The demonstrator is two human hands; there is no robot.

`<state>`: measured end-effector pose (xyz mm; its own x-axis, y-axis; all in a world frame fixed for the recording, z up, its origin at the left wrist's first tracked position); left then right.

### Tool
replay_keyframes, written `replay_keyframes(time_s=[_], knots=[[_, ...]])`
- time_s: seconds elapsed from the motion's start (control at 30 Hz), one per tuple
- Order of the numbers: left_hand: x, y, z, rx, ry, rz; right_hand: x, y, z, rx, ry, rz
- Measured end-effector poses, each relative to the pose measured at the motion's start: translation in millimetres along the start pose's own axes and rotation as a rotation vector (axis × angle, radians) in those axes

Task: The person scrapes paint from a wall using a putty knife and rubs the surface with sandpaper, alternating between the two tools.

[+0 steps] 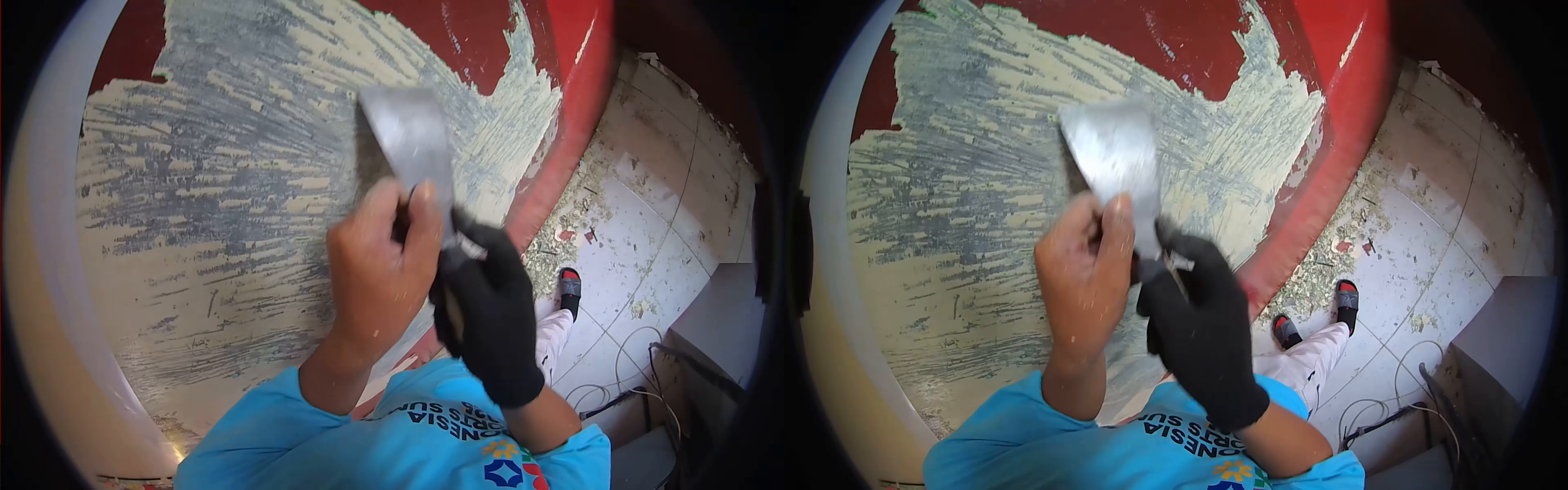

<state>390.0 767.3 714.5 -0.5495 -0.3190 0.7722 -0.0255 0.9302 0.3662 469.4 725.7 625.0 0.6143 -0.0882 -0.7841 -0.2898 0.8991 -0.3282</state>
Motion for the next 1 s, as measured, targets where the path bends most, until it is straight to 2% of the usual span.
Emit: replay_keyframes(time_s=[0.03, 0.1, 0.23, 0.3, 0.37, 0.43, 0.5, 0.57, 0.63, 0.7, 0.8, 0.9, 1.0], knots=[[3.5, -5.7, -0.4, -0.008, -0.003, 0.0, 0.8, -3.2, -1.6, -0.004, -0.022, -0.017], [7.0, -13.3, 12.8, 0.186, -0.143, 0.059, -1.6, 1.4, 3.8, 0.001, -0.015, -0.003], [6.0, 3.7, 11.2, 0.073, -0.12, -0.005, -9.6, 5.6, 4.7, -0.062, -0.003, 0.039], [10.8, -7.3, 5.1, 0.022, -0.046, -0.017, -4.7, -4.8, -5.1, -0.024, 0.029, -0.028], [10.8, -16.9, 14.1, 0.154, -0.109, 0.043, -0.6, -7.2, -3.4, -0.084, 0.013, 0.001], [8.4, -4.5, 13.4, 0.149, -0.084, 0.037, -4.3, 0.8, 10.3, -0.067, -0.076, 0.031], [5.0, 4.8, 9.9, 0.091, -0.178, -0.017, -8.5, 3.6, 14.7, -0.045, -0.075, 0.019], [10.3, -7.1, 4.8, 0.05, -0.12, -0.032, -5.6, -3.0, 6.8, -0.025, -0.031, -0.012], [13.6, -18.7, 15.4, 0.159, -0.175, 0.021, -1.7, -6.0, 0.7, -0.018, -0.027, 0.0], [12.0, -6.5, 15.0, 0.152, -0.151, 0.01, -7.5, 1.0, 8.3, -0.029, -0.085, 0.029], [7.0, 4.8, 11.7, 0.141, -0.286, -0.039, -9.6, 8.7, 21.2, 0.016, -0.107, 0.008], [8.9, -18.2, 16.5, 0.111, -0.294, -0.03, -2.1, -6.3, -0.5, 0.014, -0.107, -0.003], [14.4, -6.5, 12.6, 0.087, -0.186, -0.022, -6.7, 3.3, 13.3, 0.026, -0.134, -0.007]])
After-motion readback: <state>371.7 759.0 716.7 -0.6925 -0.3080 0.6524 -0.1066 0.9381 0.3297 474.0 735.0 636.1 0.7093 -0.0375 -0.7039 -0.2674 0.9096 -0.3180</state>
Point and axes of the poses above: each hand's wrist, its own y-axis towards the middle knuckle, its own x-axis out of the back of the hand, z = x × y, the point moved 6 cm from there along y, towards the middle knuckle, and after that the axes turned 1 degree about x, right-handed, at the moved point
